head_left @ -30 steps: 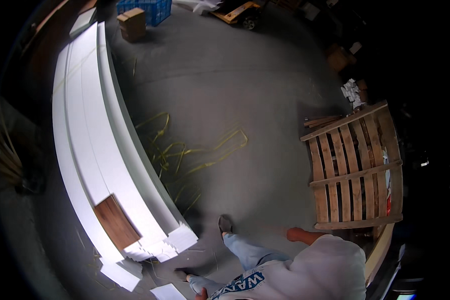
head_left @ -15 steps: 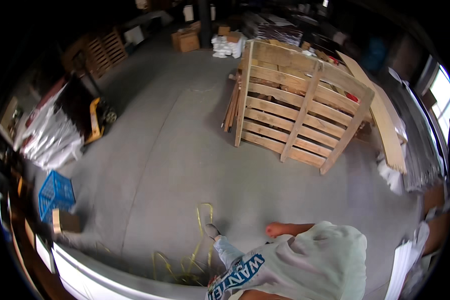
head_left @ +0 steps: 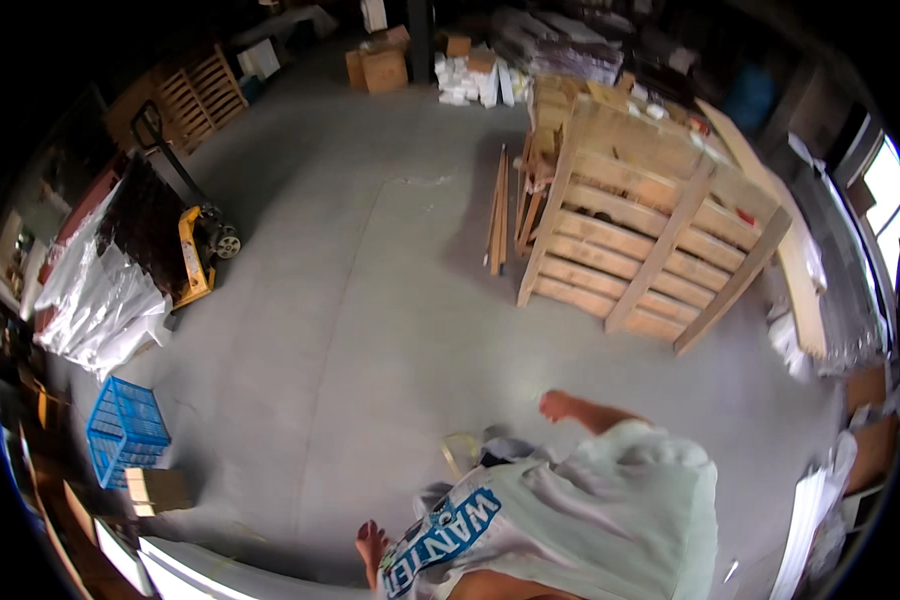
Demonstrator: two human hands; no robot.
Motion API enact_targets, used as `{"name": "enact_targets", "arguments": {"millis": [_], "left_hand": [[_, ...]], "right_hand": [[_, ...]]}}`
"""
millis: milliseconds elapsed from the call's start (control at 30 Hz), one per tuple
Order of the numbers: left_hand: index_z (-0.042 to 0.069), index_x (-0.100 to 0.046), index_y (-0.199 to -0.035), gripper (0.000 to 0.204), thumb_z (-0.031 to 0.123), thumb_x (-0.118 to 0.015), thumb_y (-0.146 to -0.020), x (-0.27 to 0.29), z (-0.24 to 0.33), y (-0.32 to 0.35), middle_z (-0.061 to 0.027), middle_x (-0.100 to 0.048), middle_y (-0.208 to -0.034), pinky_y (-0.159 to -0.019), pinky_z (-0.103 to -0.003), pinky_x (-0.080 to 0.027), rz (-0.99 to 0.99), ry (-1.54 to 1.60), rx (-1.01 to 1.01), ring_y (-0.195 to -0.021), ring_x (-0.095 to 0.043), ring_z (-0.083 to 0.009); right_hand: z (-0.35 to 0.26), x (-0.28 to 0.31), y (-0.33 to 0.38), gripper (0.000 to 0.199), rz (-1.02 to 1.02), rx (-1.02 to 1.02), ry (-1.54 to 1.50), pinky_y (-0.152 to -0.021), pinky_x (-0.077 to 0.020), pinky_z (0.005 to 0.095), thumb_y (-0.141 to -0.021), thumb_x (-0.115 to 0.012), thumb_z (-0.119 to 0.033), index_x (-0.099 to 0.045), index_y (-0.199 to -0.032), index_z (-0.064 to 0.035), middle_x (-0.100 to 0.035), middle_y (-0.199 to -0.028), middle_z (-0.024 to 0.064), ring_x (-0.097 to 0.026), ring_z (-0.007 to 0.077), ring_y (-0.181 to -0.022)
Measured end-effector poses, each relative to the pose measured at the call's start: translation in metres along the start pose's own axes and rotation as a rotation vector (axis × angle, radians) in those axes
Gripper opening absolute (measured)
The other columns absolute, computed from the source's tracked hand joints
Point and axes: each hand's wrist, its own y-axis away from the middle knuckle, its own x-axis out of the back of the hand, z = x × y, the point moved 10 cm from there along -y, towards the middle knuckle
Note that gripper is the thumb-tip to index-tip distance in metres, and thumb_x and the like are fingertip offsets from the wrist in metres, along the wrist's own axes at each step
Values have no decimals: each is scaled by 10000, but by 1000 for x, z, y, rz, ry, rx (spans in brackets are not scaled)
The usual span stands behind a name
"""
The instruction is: The person uses a yellow manual pallet jack to transport a large stack of shrink-wrapped wooden planks across a warehouse floor. They maneuver the jack through the space, briefly stop to pick up and move a loose wooden plank and some white foam sheets from the floor, and then continue moving the pallet jack to a new location.
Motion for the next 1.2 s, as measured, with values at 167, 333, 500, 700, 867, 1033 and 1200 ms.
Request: {"name": "enact_targets", "arguments": {"millis": [167, 333, 500, 700, 867, 1033, 1200], "left_hand": [[26, -608, -952, 302, 321, -619, -887, 45, 54, -105, -51, -592, -672, -449, -311, -423, -67, -385, -296, -557, -573, -170], [41, -585, -889, 294, 334, -609, -887, 154, 27, -202, -60, -570, -634, -424, -325, -419, -109, -504, -7, -528, -566, -182], [46, -570, -853, 293, 335, -606, -887, 287, 66, -270, -66, -560, -626, -413, -324, -422, -25, -294, 285, -530, -571, -185], [52, -551, -809, 300, 337, -602, -887, 380, 134, -376, -74, -547, -615, -401, -322, -425, 88, -180, 374, -533, -577, -188], [51, -532, -797, 246, 267, -610, -885, 314, 324, -483, -62, -547, -614, -388, -297, -399, -41, -114, 41, -506, -524, -147], [6, -548, -1042, 284, 226, -644, -890, 261, 536, -572, -2, -547, -651, -439, -237, -354, -105, -220, -402, -527, -462, -84], [46, -537, -1097, 305, 197, -678, -872, 223, 653, -640, 22, -523, -674, -448, -211, -339, 58, -28, -379, -542, -446, -61]], "right_hand": [[-83, 63, -78, 202, 467, 23, 78, -645, -543, 359, -769, -566, -234, -695, -859, -107, -688, -771, 99, -677, 204, -772], [-258, 70, -159, 178, 235, -10, -16, -673, -536, 382, -789, -531, -232, -669, -783, -119, -682, -868, 108, -655, 265, -787], [-440, -28, -175, 174, 106, 297, -123, -750, -520, 375, -833, -595, -246, -673, -939, -133, -682, -893, 65, -651, 247, -830], [-635, 28, -170, 297, -186, 554, -324, -890, -445, 374, -893, -537, -269, -623, -1088, -61, -623, -1114, 169, -592, 275, -1028], [-523, 115, -223, 178, 316, 161, -331, -672, -508, 417, -814, -572, -263, -656, -868, -116, -684, -847, 93, -655, 271, -709], [-383, 97, -237, 217, 14, -407, -233, -676, -531, 414, -790, -558, -236, -690, -871, -83, -689, -850, 121, -666, 291, -793], [-375, 183, -345, 151, -68, -15, 515, -645, -542, 354, -817, -606, -235, -689, -882, -127, -690, -845, 57, -670, 187, -828]]}}
